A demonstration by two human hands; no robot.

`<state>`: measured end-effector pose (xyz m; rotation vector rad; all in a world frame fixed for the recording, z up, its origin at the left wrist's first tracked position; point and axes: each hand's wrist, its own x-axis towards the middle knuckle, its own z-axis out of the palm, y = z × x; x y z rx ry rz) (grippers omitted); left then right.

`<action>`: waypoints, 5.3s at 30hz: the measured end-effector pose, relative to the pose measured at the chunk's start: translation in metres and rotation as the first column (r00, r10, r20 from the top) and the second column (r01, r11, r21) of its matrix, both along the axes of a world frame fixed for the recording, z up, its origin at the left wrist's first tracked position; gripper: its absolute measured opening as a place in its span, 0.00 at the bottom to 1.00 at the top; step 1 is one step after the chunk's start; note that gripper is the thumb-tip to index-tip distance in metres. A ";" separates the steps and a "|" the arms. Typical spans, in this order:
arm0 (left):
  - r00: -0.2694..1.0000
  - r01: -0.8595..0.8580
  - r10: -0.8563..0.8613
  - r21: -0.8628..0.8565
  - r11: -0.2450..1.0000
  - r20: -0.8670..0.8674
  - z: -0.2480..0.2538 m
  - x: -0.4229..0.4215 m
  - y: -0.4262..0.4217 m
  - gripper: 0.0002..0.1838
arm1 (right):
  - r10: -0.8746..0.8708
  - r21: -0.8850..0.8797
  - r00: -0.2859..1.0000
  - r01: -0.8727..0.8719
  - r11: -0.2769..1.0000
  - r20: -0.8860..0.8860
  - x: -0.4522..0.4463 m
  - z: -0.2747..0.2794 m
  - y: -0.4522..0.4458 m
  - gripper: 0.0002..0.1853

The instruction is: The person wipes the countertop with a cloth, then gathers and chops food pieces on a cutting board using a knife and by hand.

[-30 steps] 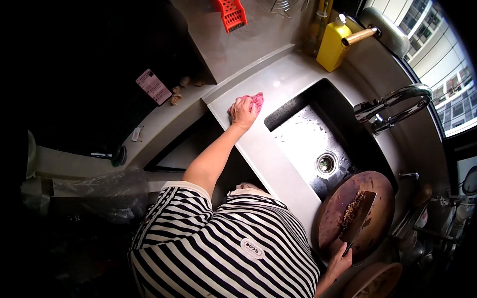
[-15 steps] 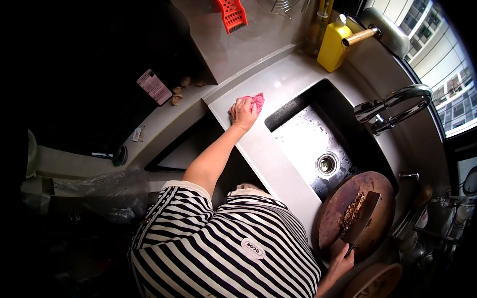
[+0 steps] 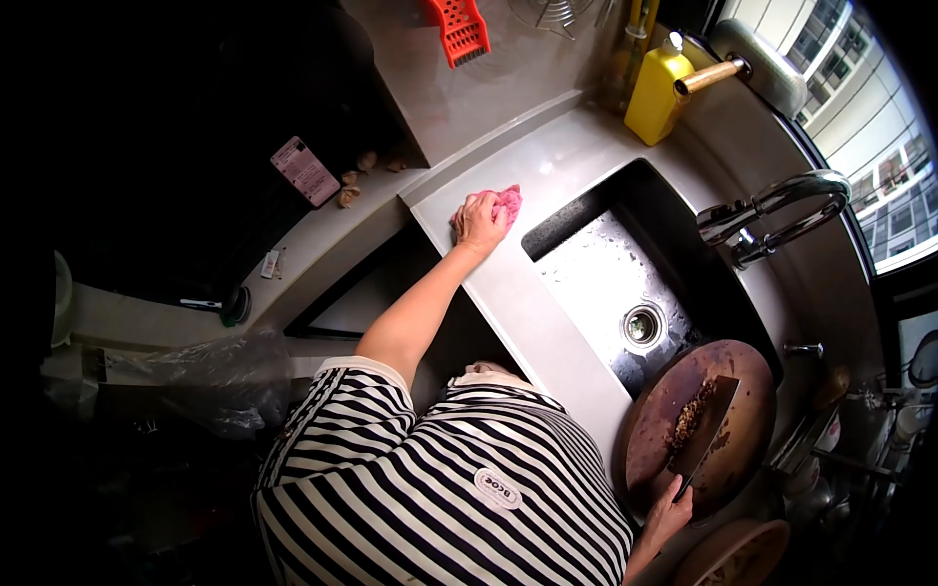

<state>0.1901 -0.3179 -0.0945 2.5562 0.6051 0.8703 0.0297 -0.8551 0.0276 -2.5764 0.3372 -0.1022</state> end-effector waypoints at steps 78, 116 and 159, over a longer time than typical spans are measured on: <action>0.616 -0.787 0.773 0.157 0.597 0.148 0.084 -0.154 0.197 0.35 | 0.011 0.077 1.000 -0.011 0.997 -0.002 0.005 0.000 0.004 0.22; 0.984 0.076 -0.098 -0.147 0.986 -0.148 0.054 -0.068 0.054 0.17 | 0.012 -0.019 1.000 -0.012 1.000 0.009 0.006 0.004 0.012 0.25; 0.761 0.539 -0.584 -0.225 0.812 -0.283 0.002 -0.026 -0.245 0.15 | -0.065 0.067 0.998 0.064 0.996 0.006 0.013 0.025 -0.022 0.16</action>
